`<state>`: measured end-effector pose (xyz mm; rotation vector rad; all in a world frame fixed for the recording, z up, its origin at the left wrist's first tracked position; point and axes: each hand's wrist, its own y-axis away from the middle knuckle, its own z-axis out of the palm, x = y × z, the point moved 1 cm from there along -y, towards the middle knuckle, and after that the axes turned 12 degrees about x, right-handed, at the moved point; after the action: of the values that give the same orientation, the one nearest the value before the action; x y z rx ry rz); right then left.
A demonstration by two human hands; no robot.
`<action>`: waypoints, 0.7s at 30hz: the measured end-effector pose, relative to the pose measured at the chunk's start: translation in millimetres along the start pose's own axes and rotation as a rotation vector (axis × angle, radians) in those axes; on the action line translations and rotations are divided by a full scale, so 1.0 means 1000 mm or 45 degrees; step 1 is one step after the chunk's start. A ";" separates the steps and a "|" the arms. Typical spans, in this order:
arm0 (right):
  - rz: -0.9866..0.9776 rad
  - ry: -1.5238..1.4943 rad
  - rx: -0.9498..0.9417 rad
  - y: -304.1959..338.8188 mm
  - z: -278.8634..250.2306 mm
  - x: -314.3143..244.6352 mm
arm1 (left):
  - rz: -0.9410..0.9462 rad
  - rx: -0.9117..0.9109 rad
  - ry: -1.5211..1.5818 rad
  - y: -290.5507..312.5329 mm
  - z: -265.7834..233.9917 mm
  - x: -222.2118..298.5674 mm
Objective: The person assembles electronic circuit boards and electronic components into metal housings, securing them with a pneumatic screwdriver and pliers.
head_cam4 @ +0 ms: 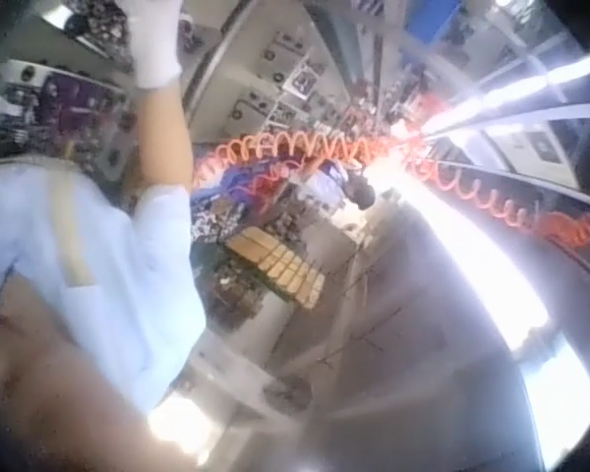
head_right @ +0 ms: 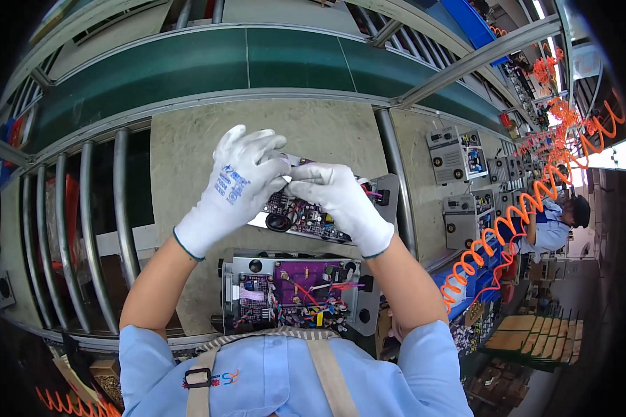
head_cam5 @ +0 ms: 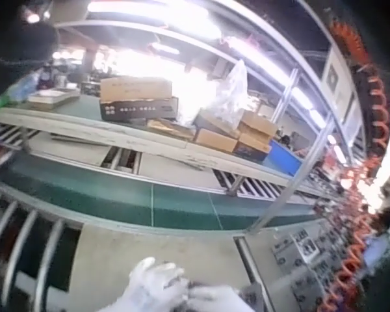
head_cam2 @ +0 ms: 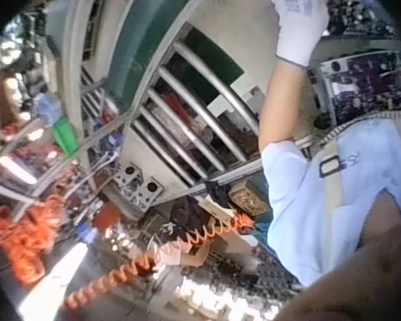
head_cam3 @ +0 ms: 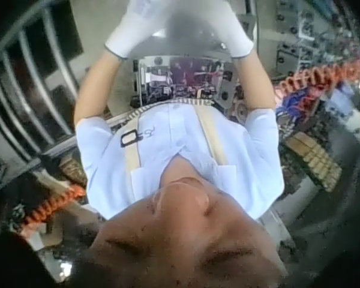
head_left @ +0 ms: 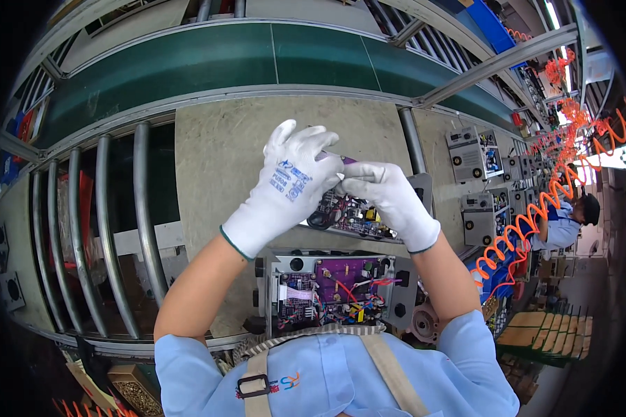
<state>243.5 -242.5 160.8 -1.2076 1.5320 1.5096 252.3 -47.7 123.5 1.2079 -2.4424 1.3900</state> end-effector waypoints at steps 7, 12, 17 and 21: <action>0.029 0.718 0.153 -0.030 -0.021 -0.001 | -0.410 0.166 0.104 0.016 0.004 -0.001; -0.194 1.374 0.021 -0.049 -0.016 -0.009 | -0.626 0.119 0.197 0.031 0.011 -0.007; -0.169 1.526 -0.024 -0.058 -0.012 -0.010 | -0.621 0.133 0.233 0.034 0.016 -0.010; -0.159 1.448 -0.051 -0.065 -0.015 -0.011 | -0.594 0.140 0.265 0.033 0.019 -0.011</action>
<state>309.6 -249.3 148.3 -2.3423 2.0026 0.7232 243.2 -46.1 84.9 1.4514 -1.8146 1.4296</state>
